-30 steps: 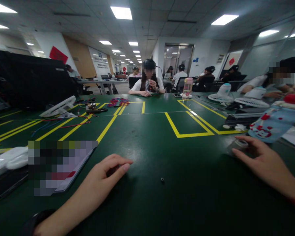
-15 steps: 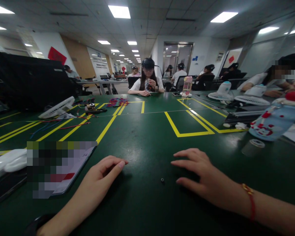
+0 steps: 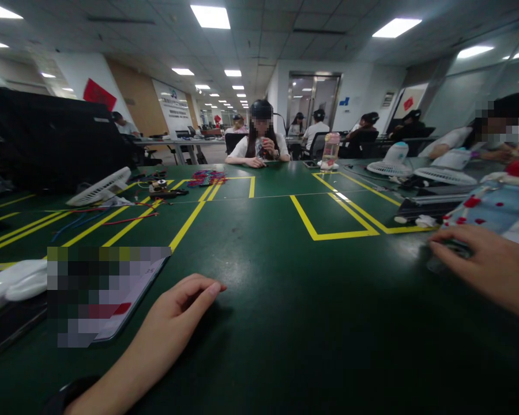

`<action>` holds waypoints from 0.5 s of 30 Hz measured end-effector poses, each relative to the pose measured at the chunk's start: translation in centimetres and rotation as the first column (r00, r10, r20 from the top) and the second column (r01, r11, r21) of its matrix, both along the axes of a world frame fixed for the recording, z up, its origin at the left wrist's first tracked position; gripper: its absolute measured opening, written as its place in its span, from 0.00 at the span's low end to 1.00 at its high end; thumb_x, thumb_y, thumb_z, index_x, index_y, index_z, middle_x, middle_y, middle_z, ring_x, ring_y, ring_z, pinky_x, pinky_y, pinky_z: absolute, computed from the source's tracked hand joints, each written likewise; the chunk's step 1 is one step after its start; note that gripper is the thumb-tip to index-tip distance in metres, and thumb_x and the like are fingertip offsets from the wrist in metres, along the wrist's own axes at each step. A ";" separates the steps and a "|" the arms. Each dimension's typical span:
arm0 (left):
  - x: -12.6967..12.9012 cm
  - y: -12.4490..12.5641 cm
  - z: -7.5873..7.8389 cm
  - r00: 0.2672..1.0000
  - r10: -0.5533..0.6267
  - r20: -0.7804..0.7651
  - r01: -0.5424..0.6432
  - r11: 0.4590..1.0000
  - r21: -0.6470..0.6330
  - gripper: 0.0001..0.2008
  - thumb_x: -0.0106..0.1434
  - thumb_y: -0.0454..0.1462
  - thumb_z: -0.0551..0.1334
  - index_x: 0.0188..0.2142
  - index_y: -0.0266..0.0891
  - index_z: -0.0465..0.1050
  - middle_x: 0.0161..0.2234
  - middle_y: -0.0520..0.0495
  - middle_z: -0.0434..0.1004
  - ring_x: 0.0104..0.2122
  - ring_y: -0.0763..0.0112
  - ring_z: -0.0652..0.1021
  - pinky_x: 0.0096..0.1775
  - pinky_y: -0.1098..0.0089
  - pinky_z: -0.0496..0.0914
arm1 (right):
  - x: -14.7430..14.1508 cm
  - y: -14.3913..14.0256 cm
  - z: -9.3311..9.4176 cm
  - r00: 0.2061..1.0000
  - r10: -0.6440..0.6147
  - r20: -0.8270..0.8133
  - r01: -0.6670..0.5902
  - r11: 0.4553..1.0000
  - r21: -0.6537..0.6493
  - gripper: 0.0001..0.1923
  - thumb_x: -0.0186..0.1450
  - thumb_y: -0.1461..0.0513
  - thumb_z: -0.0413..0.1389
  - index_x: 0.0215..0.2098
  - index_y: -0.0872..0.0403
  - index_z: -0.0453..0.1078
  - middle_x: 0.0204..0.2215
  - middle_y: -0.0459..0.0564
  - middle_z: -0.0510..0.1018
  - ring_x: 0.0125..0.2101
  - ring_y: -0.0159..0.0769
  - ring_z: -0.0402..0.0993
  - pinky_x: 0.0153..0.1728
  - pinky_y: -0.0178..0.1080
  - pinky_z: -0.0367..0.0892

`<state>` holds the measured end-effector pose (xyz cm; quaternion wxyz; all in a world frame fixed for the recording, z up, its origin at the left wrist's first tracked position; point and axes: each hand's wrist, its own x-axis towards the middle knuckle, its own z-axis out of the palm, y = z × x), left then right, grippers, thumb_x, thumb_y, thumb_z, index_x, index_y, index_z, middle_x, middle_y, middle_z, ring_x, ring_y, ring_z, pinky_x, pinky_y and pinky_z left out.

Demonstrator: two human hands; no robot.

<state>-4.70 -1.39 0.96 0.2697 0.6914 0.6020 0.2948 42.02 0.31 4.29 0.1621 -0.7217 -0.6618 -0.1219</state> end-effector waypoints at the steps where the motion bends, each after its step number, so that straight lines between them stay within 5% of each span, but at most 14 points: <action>1: 0.0 0.0 0.0 1.000 0.004 -0.004 -0.004 1.000 0.001 0.16 0.64 0.49 0.55 0.36 0.44 0.76 0.33 0.51 0.77 0.34 0.64 0.75 0.36 0.68 0.68 | 1.1 -0.2 0.0 0.997 -0.074 -0.007 0.073 0.996 -0.045 0.20 0.62 0.50 0.47 0.40 0.56 0.71 0.40 0.55 0.74 0.38 0.37 0.70 0.39 0.41 0.61; 9: -0.2 0.1 -0.2 1.000 0.012 -0.007 -0.012 1.000 0.006 0.16 0.64 0.50 0.55 0.36 0.46 0.77 0.33 0.52 0.77 0.33 0.64 0.75 0.36 0.69 0.68 | 2.7 -0.8 -0.4 0.950 -0.297 -0.096 0.288 0.953 -0.097 0.23 0.60 0.46 0.49 0.43 0.52 0.72 0.36 0.54 0.76 0.30 0.35 0.71 0.31 0.40 0.60; 15: -0.5 0.0 -0.4 1.000 0.015 -0.024 -0.015 1.000 -0.001 0.15 0.64 0.50 0.55 0.37 0.46 0.77 0.34 0.53 0.77 0.33 0.65 0.75 0.38 0.69 0.68 | 3.2 -1.2 -0.2 0.917 -0.351 -0.191 0.319 0.930 -0.181 0.26 0.59 0.43 0.48 0.44 0.51 0.71 0.33 0.52 0.76 0.27 0.33 0.69 0.31 0.39 0.61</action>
